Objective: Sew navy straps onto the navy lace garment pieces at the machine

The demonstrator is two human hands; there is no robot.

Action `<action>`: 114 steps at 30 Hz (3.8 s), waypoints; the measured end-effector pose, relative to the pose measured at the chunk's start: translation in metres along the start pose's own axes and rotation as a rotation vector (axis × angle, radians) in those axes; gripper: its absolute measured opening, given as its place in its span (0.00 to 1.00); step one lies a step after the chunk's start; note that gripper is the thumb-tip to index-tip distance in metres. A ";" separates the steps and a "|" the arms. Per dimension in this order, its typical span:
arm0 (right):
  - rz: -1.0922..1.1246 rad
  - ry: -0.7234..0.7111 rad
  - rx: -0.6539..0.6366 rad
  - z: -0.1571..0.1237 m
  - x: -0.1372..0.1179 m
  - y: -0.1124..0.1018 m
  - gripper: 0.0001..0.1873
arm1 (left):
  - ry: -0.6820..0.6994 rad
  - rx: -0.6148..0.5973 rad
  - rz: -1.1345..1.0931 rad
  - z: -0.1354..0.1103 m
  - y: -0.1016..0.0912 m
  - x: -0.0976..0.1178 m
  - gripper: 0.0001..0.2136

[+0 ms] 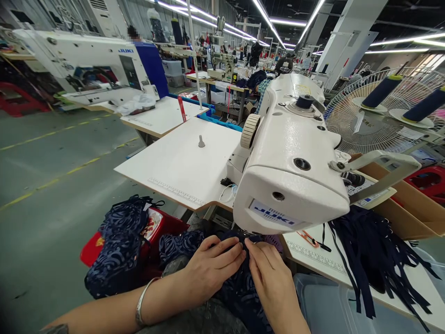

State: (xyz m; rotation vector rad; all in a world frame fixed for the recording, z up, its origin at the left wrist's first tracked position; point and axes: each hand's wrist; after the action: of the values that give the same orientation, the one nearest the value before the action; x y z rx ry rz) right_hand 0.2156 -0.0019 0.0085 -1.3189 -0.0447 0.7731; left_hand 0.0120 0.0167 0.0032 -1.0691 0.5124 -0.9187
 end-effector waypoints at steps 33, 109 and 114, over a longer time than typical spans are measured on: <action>-0.141 0.473 0.174 -0.042 0.180 0.018 0.37 | -0.821 -0.009 -1.846 0.019 -0.036 -0.002 0.15; 0.628 0.522 -0.323 -0.013 -0.045 -0.020 0.19 | -0.507 -0.114 -1.904 0.022 -0.033 0.008 0.08; 0.777 0.469 -0.268 -0.018 -0.042 -0.013 0.20 | -0.515 -0.141 -1.945 0.023 -0.041 0.011 0.08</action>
State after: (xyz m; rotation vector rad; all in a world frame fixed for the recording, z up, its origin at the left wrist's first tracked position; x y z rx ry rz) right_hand 0.1979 -0.0398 0.0315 -1.7677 0.8032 1.1036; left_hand 0.0201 0.0120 0.0505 -1.7517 -1.2192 -2.1071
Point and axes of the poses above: each hand's wrist, its own z-axis towards the middle knuckle, its own y-axis out of the palm, x = y × z, and after that the axes turned 10 degrees about -x, right-handed
